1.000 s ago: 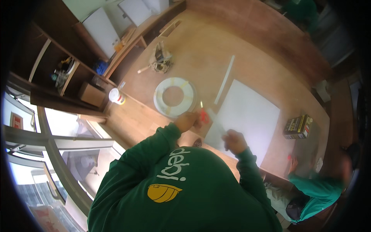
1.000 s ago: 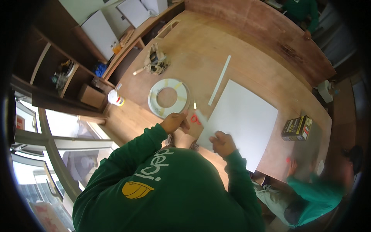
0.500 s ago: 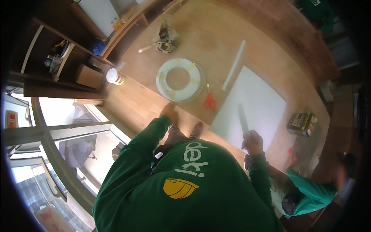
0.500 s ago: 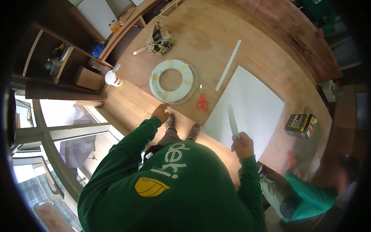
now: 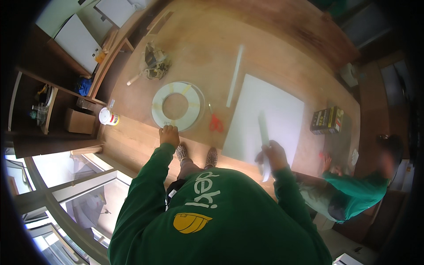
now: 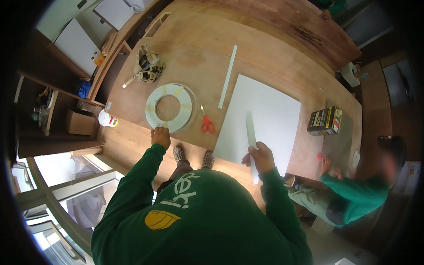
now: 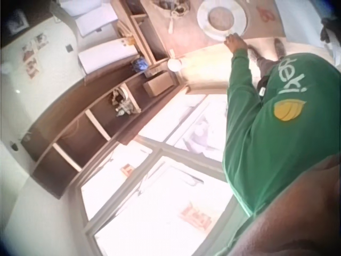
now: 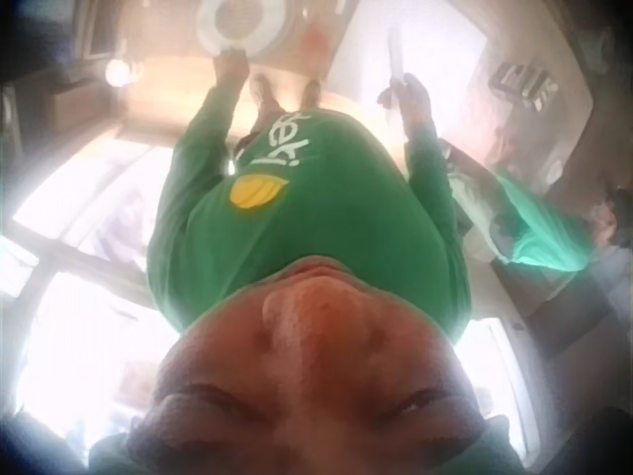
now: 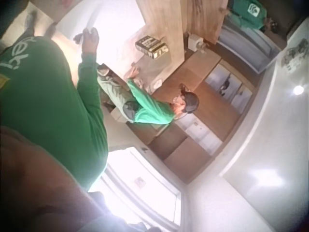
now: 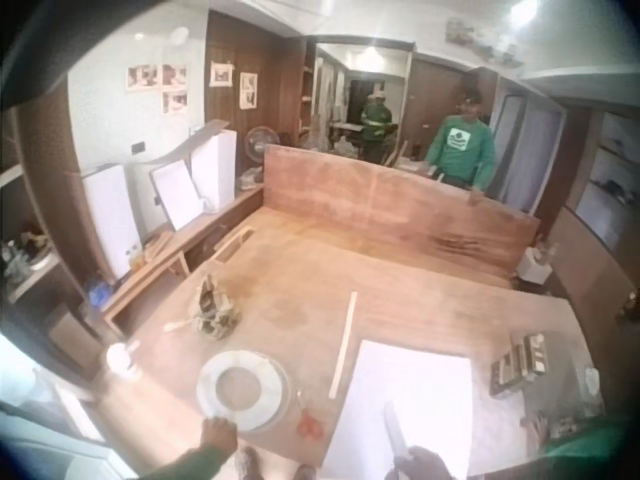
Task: The person unrolls white tape from a roll, cuts several strips using scissors, and places the strips onto a white square panel on a workbench.
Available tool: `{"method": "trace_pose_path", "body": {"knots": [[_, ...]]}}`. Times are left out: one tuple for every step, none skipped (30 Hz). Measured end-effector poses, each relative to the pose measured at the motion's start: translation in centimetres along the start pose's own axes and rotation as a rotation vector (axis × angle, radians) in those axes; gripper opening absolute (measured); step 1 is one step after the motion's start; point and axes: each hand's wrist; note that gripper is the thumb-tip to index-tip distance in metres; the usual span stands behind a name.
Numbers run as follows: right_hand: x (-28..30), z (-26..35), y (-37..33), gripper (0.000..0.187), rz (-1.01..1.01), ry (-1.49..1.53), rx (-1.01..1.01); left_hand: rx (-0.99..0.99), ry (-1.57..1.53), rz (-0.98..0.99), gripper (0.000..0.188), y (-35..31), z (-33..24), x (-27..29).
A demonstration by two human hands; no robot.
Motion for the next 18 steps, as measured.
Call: {"method": "trace_pose_path", "body": {"knots": [[-0.3, 0.5, 0.2, 0.017, -0.018, 0.02, -0.007, -0.015, -0.013, 0.001, 0.012, -0.2, 0.0, 0.5], [-0.5, 0.8, 0.6, 0.017, -0.033, 0.053, 0.004, -0.016, -0.028, 0.024, 0.011, -0.4, -0.1, 0.9], [-0.8, 1.1, 0.9, 0.017, -0.043, 0.056, 0.009, -0.068, -0.034, -0.017, 0.009, -0.7, 0.0, 1.4], [-1.0, 1.3, 1.4, 0.017, -0.049, 0.073, 0.034, -0.071, -0.063, 0.026, 0.01, -1.0, 0.0, 1.9], [-1.1, 1.5, 1.9, 0.017, -0.037, 0.1, 0.079, -0.066, -0.094, 0.065, 0.01, -1.3, 0.1, 2.4], [-1.1, 1.7, 2.4, 0.014, -0.026, 0.033, 0.118, -0.069, -0.14, 0.072, 0.01, -1.7, 0.4, 2.8], [-1.0, 1.8, 3.1, 0.011, 0.003, -0.027, 0.176, -0.108, -0.189, 0.035, 0.011, -2.4, 0.8, 3.2], [-1.0, 1.8, 3.8, 0.01, 0.005, -0.105, 0.193, -0.098, -0.184, 0.079, 0.012, -3.0, 1.1, 3.5], [-1.1, 1.9, 4.7, 0.009, 0.056, -0.113, 0.295, -0.098, -0.186, 0.089, 0.013, -3.5, 1.6, 3.8], [-1.4, 1.9, 5.8, 0.009, 0.081, -0.139, 0.359, -0.092, -0.164, 0.099, 0.013, -4.1, 2.0, 4.0], [-1.7, 2.0, 7.2, 0.01, 0.109, -0.14, 0.383, -0.053, -0.117, 0.158, 0.014, -4.4, 2.4, 4.1], [-2.1, 2.0, 8.8, 0.012, 0.114, -0.291, 0.632, -0.008, -0.047, 0.219, 0.015, -4.7, 2.8, 4.3], [-2.5, 2.1, 10.7, 0.015, 0.119, -0.418, 0.839, 0.038, 0.024, 0.28, 0.016, -5.1, 3.1, 4.4], [-2.7, 2.1, 12.8, 0.019, 0.127, -0.541, 1.038, 0.046, 0.025, 0.286, 0.016, -5.5, 3.3, 4.6], [-2.8, 2.0, 14.9, 0.022, 0.152, -0.621, 1.099, 0.054, 0.025, 0.292, 0.017, -6.0, 3.5, 4.8], [-2.9, 1.9, 17.4, 0.026, 0.184, -0.696, 1.155, 0.062, 0.025, 0.295, 0.017, -6.4, 3.6, 5.1], [-2.9, 1.7, 19.7, 0.03, 0.212, -0.759, 1.211, 0.066, -0.014, 0.283, 0.017, -6.8, 3.6, 5.4], [-2.9, 1.3, 21.9, 0.031, 0.221, -0.894, 1.152, 0.085, -0.044, 0.277, 0.018, -7.3, 3.6, 5.8]]}}
Point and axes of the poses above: each hand's wrist, its own y-axis towards the middle knuckle, its own x-axis out of the back of the hand, z = x × y, and after that the axes turned 11 degrees about x, right-handed
